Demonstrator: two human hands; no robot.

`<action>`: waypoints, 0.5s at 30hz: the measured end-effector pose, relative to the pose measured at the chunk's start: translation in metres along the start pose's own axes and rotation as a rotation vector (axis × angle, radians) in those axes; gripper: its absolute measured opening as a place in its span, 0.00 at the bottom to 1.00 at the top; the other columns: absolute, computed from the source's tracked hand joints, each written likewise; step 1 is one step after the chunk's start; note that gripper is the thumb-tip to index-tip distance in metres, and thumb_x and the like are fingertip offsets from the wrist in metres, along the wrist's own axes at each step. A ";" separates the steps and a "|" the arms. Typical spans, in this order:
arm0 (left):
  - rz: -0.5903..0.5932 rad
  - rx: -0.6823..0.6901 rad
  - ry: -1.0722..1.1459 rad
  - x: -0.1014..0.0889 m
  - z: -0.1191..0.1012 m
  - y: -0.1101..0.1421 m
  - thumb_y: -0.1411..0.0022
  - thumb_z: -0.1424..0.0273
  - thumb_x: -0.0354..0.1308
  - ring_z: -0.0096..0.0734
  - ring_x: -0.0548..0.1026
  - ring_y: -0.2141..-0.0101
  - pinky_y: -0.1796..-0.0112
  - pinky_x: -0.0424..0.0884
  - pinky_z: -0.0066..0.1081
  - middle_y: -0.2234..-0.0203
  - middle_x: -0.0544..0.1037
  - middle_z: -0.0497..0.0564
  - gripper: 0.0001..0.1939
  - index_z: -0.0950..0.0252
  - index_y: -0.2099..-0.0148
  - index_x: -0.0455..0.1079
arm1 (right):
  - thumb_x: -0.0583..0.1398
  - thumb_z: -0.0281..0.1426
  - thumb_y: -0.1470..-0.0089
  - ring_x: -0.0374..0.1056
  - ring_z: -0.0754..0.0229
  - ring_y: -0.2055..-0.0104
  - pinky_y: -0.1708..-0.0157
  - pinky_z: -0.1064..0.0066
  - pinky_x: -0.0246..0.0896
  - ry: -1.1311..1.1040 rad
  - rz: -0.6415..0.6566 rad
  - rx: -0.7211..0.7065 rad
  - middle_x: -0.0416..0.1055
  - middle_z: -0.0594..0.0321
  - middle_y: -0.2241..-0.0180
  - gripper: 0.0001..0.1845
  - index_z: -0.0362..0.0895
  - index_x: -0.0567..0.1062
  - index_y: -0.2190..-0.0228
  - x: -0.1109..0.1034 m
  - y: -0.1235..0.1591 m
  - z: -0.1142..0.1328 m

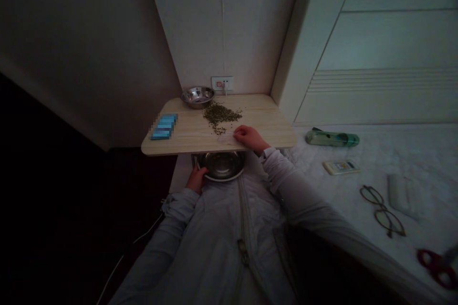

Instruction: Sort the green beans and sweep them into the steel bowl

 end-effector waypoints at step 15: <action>-0.010 -0.013 0.022 -0.001 0.000 0.003 0.62 0.78 0.54 0.32 0.73 0.72 0.78 0.66 0.25 0.76 0.73 0.48 0.18 0.64 0.63 0.66 | 0.56 0.31 0.57 0.59 0.67 0.76 0.74 0.74 0.51 0.223 -0.102 0.028 0.66 0.66 0.78 0.05 0.42 0.67 0.74 -0.016 0.007 0.000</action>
Point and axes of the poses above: each hand's wrist, its own y-axis away from the middle knuckle, its own x-axis out of the palm, z = x × y, the point moved 9 cm from there along -y, towards the middle knuckle
